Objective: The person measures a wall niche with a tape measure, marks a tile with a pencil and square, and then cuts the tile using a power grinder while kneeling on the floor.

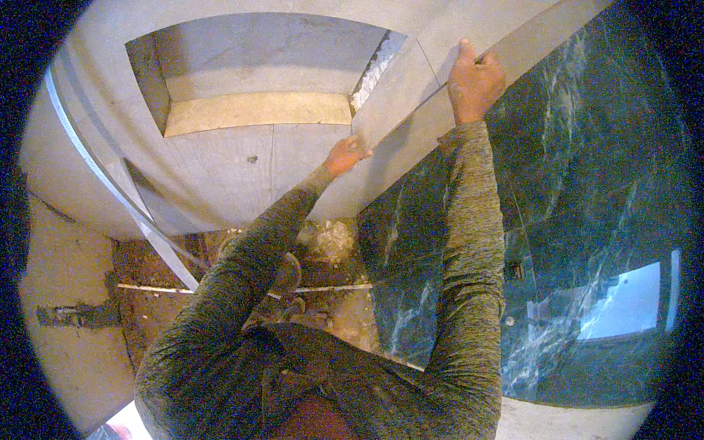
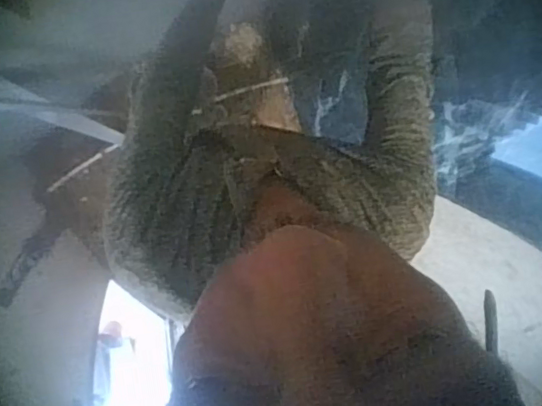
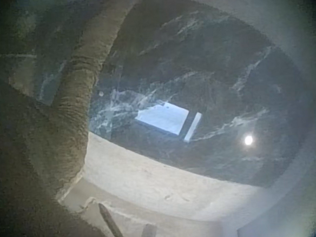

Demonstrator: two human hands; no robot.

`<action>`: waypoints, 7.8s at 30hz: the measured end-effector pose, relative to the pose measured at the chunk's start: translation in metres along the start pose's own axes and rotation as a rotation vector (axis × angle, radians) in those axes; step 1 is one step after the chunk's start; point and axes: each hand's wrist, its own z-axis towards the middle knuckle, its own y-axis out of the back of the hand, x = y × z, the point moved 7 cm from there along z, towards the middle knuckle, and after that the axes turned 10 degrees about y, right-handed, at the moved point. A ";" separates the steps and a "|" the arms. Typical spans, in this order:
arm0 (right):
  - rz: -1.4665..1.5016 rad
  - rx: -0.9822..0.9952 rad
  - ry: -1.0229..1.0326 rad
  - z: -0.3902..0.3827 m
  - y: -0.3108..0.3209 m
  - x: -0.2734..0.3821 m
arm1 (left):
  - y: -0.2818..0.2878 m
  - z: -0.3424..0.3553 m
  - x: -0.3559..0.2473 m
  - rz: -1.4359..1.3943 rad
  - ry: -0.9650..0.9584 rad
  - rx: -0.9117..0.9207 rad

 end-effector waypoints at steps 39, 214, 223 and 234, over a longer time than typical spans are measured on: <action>0.477 0.188 -0.499 -0.247 0.116 0.166 | 0.149 -0.351 -0.014 0.345 -0.360 -0.181; 0.757 1.401 1.568 -1.054 0.180 2.237 | 1.718 -2.119 0.411 -0.609 0.208 -1.646; 0.498 2.168 1.246 -1.114 0.078 2.392 | 1.943 -2.157 0.478 -0.707 0.259 -1.625; 1.152 2.018 0.438 -0.972 0.014 3.067 | 2.211 -2.241 0.528 -0.728 0.283 -1.694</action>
